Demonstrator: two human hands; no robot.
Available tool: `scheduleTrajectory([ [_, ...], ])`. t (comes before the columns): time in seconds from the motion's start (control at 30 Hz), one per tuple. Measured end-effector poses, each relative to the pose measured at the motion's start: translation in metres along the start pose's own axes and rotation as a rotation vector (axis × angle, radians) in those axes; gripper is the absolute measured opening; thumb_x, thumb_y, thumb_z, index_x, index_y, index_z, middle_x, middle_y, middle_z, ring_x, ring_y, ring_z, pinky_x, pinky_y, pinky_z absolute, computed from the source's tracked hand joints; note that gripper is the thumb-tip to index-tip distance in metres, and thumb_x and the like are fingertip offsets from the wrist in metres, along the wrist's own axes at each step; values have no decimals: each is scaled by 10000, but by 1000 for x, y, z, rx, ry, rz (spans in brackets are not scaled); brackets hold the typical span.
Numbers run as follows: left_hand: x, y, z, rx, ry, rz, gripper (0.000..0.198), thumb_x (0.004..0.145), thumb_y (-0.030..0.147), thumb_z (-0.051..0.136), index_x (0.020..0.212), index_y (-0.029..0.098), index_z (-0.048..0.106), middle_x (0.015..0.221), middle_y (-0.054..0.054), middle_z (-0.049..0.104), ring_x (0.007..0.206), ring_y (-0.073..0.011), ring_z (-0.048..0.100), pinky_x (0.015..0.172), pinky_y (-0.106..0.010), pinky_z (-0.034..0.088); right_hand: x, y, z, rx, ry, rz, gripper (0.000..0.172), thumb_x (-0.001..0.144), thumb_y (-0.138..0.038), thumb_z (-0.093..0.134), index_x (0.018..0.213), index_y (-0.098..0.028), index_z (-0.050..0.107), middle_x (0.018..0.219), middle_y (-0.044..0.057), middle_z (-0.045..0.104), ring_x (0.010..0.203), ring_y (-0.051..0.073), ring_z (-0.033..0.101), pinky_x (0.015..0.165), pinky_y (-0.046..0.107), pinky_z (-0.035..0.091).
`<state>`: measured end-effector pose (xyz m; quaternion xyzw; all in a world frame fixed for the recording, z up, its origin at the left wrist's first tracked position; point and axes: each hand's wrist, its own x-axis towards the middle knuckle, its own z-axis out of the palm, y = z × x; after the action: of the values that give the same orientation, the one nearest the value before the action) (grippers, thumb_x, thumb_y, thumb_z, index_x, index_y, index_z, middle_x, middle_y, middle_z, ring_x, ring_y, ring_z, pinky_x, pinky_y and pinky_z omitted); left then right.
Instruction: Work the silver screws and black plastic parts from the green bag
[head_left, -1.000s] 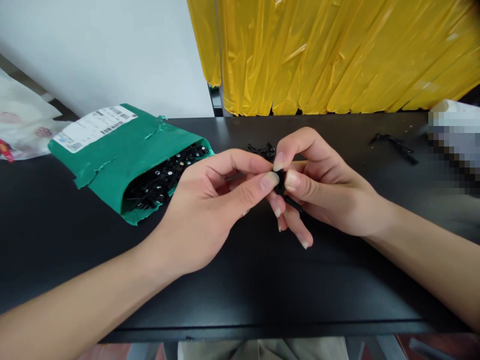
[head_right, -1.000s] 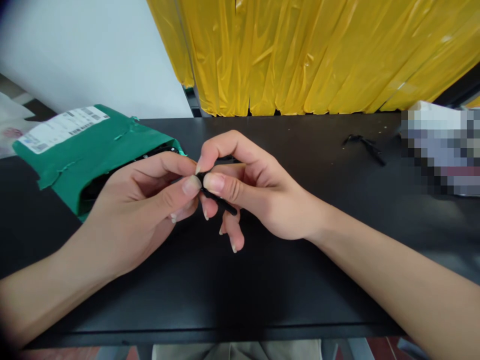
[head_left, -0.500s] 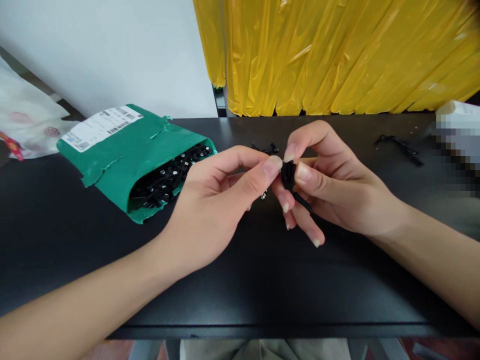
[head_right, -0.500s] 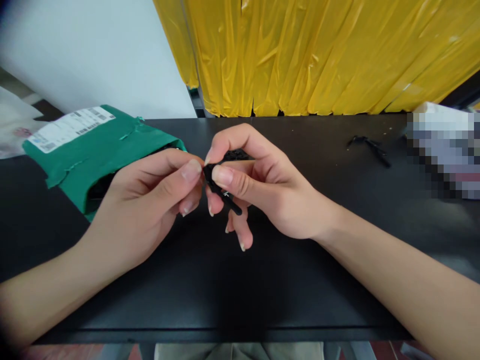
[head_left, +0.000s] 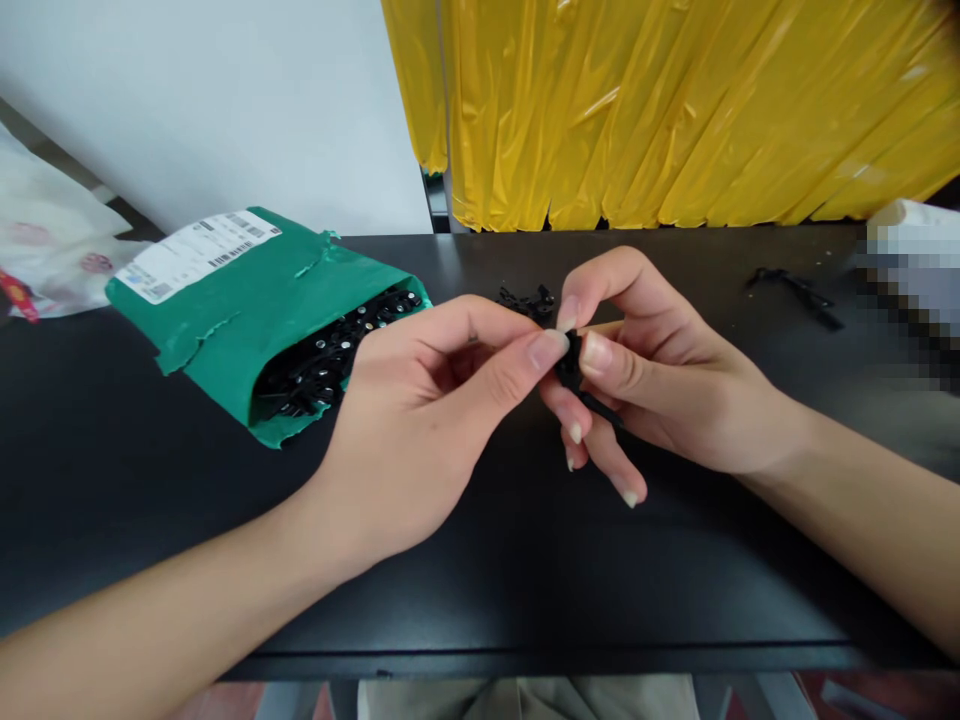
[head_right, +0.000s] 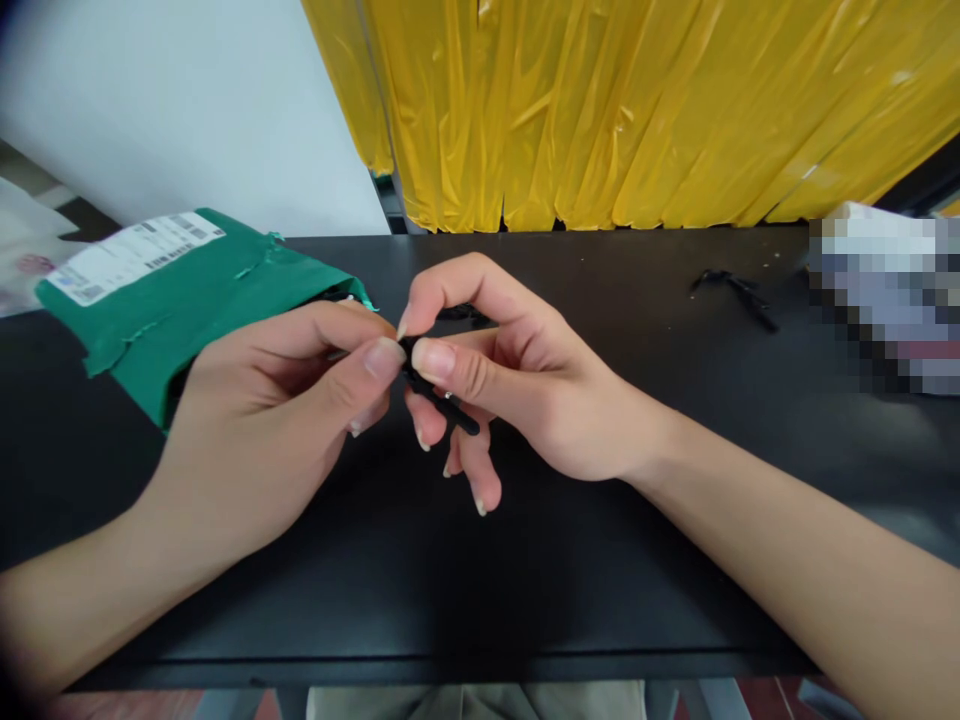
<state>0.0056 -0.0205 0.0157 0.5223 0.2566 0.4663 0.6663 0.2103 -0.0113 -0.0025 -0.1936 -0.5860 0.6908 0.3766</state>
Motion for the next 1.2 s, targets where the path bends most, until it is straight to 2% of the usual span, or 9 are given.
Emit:
scheduleTrajectory([
  [0.1,0,-2,-3,-39,-23,-10,142,937,155,915,833,163,818,670,46,715,629,-96,738,675,-198,681,0,0,0,14,-8,7,59,1156,-294,593,1165,-305,535,822,-125,744,457,81,698,567,233,668],
  [0.23,1,-8,-6,-84,-51,-14,130,947,249,927,883,179,839,664,36,696,610,-107,716,611,-216,638,-1,0,0,21,-5,11,51,1162,-284,583,1156,-312,541,825,-120,742,484,92,724,571,232,664],
  [0.37,0,-10,-8,-67,-26,-51,142,924,302,952,922,210,844,597,48,646,649,-158,764,551,-249,547,-1,0,0,24,-3,16,64,1167,-253,559,1164,-315,544,828,-125,739,478,82,716,562,217,657],
  [0.5,0,-10,-9,-59,-3,-70,146,916,298,960,953,219,843,602,46,652,666,-162,753,562,-266,515,-1,1,0,12,-10,2,68,1166,-253,553,1162,-312,518,810,-140,728,482,78,713,596,228,675],
  [0.6,0,-9,-9,-86,-9,-103,164,907,274,962,992,216,835,687,21,723,672,-147,718,586,-258,518,0,1,1,-9,6,-16,82,1169,-237,530,1177,-317,512,820,-151,734,503,69,721,609,223,675],
  [0.73,1,-7,-11,-35,23,-146,181,967,380,892,934,217,820,645,19,606,616,-126,552,593,-260,504,1,2,2,5,11,-5,56,1164,-258,547,1183,-307,526,849,-133,749,514,77,735,595,221,664],
  [0.9,0,-9,-11,111,102,-72,299,978,473,871,818,239,778,654,4,545,635,-155,502,579,-303,419,1,-1,3,6,42,29,62,1144,-251,559,1157,-306,534,827,-126,748,486,84,718,566,226,654],
  [1.0,-1,-10,-9,148,124,-27,311,964,479,893,794,244,781,657,-4,601,623,-154,467,561,-311,390,1,-2,4,10,54,27,104,1142,-207,525,1137,-311,534,810,-134,740,481,74,705,552,215,639],
  [1.2,-2,-10,-4,115,90,56,261,1017,393,852,815,236,800,648,17,632,592,-131,568,571,-281,479,2,-1,3,-19,60,30,60,1145,-270,571,1150,-314,531,807,-129,743,482,93,718,575,243,669],
])
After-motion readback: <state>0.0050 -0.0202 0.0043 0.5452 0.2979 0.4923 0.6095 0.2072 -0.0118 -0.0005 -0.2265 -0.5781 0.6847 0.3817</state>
